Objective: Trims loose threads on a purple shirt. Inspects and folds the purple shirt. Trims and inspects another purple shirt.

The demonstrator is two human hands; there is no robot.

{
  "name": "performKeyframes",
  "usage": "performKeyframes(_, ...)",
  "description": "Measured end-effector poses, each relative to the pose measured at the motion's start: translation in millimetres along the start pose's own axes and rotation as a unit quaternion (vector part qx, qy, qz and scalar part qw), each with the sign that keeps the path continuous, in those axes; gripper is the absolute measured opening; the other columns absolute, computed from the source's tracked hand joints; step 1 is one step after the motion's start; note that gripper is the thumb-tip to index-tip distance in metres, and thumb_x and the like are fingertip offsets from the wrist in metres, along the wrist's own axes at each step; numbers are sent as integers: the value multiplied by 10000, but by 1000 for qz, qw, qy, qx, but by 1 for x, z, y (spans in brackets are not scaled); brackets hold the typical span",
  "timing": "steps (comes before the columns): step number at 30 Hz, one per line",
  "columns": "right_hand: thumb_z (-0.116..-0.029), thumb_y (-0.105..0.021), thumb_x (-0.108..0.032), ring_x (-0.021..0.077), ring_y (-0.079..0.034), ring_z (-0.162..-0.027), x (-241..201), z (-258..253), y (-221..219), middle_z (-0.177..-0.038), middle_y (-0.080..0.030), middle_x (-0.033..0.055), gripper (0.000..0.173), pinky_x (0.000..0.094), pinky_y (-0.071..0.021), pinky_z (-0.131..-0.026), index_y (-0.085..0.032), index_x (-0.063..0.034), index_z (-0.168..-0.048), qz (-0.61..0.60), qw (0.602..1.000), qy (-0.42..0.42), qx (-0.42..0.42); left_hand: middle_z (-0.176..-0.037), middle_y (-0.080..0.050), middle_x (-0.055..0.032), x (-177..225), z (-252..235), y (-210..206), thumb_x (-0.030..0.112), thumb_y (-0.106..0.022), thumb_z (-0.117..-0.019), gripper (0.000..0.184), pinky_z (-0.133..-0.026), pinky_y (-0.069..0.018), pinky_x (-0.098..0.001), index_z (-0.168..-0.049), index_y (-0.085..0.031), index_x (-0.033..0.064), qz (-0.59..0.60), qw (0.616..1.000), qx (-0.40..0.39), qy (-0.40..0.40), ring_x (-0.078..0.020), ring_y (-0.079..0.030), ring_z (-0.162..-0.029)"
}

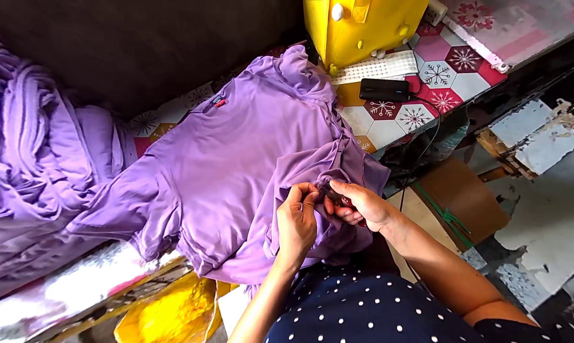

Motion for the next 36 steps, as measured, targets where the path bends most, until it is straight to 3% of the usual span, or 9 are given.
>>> performKeyframes(8,-1119,-314,-349,-31,-255,-381,4,-2,1,-483,-301,-118,478,143,-211,-385,-524,-165,-731,16,999,13,48,-855,-648,50,-2,-1,0,60,-518,-1021,124,-741,-522,-160,-1005,-639,38,24,999,-16,21,32,-617,-793)
performKeyframes(13,-1122,-310,-345,-44,-269,-394,4,7,-6,-502,-327,-130,458,132,-223,-394,-572,-147,-802,45,999,-3,25,-839,-629,53,-1,0,0,69,-476,-1044,133,-727,-522,-171,-1014,-603,44,55,998,-16,42,23,-613,-777)
performKeyframes(26,-1127,-326,-347,-23,-265,-394,5,2,-8,-500,-313,-111,472,143,-224,-397,-536,-147,-754,19,998,-3,66,-797,-603,62,0,1,-6,75,-458,-1052,148,-691,-497,-154,-998,-593,50,40,998,-24,35,32,-587,-731)
performKeyframes(31,-1125,-345,-286,-32,-284,-405,3,5,-11,-505,-351,-118,462,142,-234,-406,-547,-140,-736,73,993,41,81,-924,-683,25,-1,2,-4,67,-446,-1055,156,-797,-549,-204,-1014,-593,38,55,997,-25,38,0,-656,-864)
performKeyframes(33,-1107,-340,-252,-54,-294,-438,4,11,-6,-539,-367,-142,430,131,-254,-432,-594,-129,-782,143,974,123,125,-992,-699,-11,-2,6,18,59,-428,-1050,181,-847,-577,-261,-1054,-596,-10,39,999,-16,35,-39,-680,-916)
performKeyframes(36,-1061,-414,-188,-66,-382,-541,5,24,15,-639,-461,-121,340,132,-354,-533,-664,-63,-866,277,872,280,291,-1002,-680,-111,-17,31,102,107,-440,-1066,261,-826,-574,-303,-1119,-577,-109,-128,988,52,69,-101,-676,-891)
Point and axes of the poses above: each hand's wrist, its own z-axis away from the middle knuckle, its own y-axis out of the back of the hand, x = y × z, the point moved 2 cm from there along -z, towards the middle knuckle
